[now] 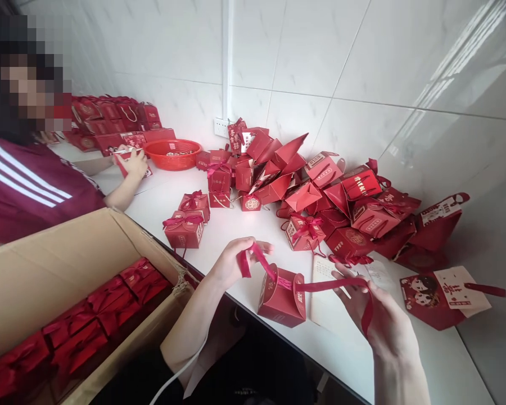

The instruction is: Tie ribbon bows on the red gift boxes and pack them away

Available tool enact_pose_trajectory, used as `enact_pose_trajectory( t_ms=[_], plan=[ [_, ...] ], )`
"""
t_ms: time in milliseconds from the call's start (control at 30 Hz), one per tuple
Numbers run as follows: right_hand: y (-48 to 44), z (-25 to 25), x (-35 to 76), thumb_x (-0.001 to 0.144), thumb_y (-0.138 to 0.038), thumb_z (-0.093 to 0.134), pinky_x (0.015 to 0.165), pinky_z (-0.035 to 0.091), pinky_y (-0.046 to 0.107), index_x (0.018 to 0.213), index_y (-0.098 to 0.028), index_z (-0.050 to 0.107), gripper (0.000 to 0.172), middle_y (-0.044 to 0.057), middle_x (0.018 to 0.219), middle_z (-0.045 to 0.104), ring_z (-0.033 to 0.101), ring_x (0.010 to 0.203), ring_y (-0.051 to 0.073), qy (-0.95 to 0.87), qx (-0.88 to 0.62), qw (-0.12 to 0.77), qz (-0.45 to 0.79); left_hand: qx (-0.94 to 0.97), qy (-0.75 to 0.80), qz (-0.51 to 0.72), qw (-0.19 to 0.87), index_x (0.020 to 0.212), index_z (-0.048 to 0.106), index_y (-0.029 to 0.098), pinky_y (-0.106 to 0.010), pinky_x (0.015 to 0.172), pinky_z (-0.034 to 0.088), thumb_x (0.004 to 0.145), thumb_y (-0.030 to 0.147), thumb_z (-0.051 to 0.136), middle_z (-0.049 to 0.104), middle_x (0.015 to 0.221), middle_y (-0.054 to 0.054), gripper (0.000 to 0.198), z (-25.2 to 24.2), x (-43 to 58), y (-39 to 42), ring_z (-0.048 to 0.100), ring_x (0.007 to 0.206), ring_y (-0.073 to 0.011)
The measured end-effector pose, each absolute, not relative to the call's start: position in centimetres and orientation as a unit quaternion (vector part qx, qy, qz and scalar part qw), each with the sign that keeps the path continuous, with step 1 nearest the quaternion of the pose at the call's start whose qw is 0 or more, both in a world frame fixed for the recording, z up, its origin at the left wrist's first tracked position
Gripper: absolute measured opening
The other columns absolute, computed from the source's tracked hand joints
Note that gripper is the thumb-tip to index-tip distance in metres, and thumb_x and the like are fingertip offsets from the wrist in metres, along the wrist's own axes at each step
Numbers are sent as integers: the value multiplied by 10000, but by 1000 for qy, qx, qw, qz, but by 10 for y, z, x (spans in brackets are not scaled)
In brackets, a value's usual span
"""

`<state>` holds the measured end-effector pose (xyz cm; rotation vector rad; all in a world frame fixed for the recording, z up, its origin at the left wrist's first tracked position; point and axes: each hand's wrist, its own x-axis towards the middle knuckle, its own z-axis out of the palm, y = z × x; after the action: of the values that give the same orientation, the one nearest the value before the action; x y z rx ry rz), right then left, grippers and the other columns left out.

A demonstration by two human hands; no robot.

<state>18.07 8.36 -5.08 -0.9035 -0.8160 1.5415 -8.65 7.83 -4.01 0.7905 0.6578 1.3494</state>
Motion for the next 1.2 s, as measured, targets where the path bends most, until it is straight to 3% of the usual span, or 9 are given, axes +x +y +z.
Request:
enact_pose_trajectory(
  t_ms=[167, 300, 400, 567, 700, 867, 1000, 1133, 1200],
  plan=[
    [87, -37, 161, 658, -441, 692, 940, 413, 500, 487, -207, 641, 295, 58, 688, 671, 640, 811, 274, -400, -293, 540, 680, 389, 222, 594, 668, 554, 543, 131, -338, 757, 434, 722, 284, 586, 640, 717, -88, 231, -25, -84, 82, 600, 805, -229],
    [91, -27, 148, 712, -530, 572, 863, 453, 514, 669, -186, 729, 381, 97, 703, 683, 641, 783, 299, -429, -236, 525, 696, 388, 186, 613, 663, 647, 648, 102, -310, 725, 428, 736, 295, 562, 632, 746, -85, 230, -13, -82, 86, 578, 741, -189],
    [98, -25, 140, 737, -529, 532, 804, 473, 491, 731, -176, 742, 411, 120, 764, 704, 640, 771, 299, -466, -237, 508, 685, 383, 177, 621, 661, 742, 686, 102, -325, 755, 427, 732, 340, 549, 650, 799, -100, 275, -9, -81, 91, 586, 782, -208],
    [114, -27, 122, 691, -385, 683, 735, 483, 395, 759, -193, 729, 209, 71, 731, 697, 633, 674, 227, -501, -262, 524, 637, 449, 175, 619, 620, 875, 695, 123, -345, 784, 430, 653, 318, 578, 668, 916, -111, 318, -9, -78, 105, 593, 863, -238],
    [125, -23, 110, 701, -362, 708, 686, 472, 317, 792, -206, 706, 180, 23, 703, 663, 604, 621, 152, -519, -253, 526, 625, 515, 238, 595, 569, 911, 680, 154, -325, 806, 426, 637, 190, 606, 672, 906, -79, 285, -8, -73, 116, 603, 857, -203],
    [133, -18, 102, 683, -361, 737, 592, 449, 267, 801, -194, 678, 213, -1, 645, 627, 578, 578, 125, -540, -258, 545, 587, 544, 281, 594, 522, 829, 652, 159, -273, 686, 452, 719, 251, 658, 620, 763, -18, 144, -5, -67, 129, 580, 649, -113],
    [138, -17, 97, 648, -346, 769, 537, 436, 245, 852, -198, 635, 285, -6, 680, 646, 592, 571, 127, -529, -261, 567, 575, 551, 270, 610, 501, 781, 627, 154, -254, 603, 457, 712, 292, 690, 589, 693, 2, 166, -4, -64, 133, 556, 582, -100],
    [141, -13, 91, 630, -312, 788, 627, 472, 267, 1001, -225, 602, 424, -20, 673, 677, 604, 582, 122, -521, -242, 570, 588, 570, 267, 618, 470, 818, 631, 169, -249, 602, 462, 738, 268, 680, 595, 693, 8, 137, -6, -70, 133, 564, 579, -96],
    [144, -11, 88, 625, -310, 790, 664, 476, 270, 965, -207, 632, 389, -11, 685, 685, 608, 595, 119, -526, -238, 556, 597, 571, 271, 629, 453, 836, 635, 174, -247, 598, 465, 747, 257, 675, 598, 706, 7, 128, -8, -75, 132, 567, 573, -93]
  ],
)
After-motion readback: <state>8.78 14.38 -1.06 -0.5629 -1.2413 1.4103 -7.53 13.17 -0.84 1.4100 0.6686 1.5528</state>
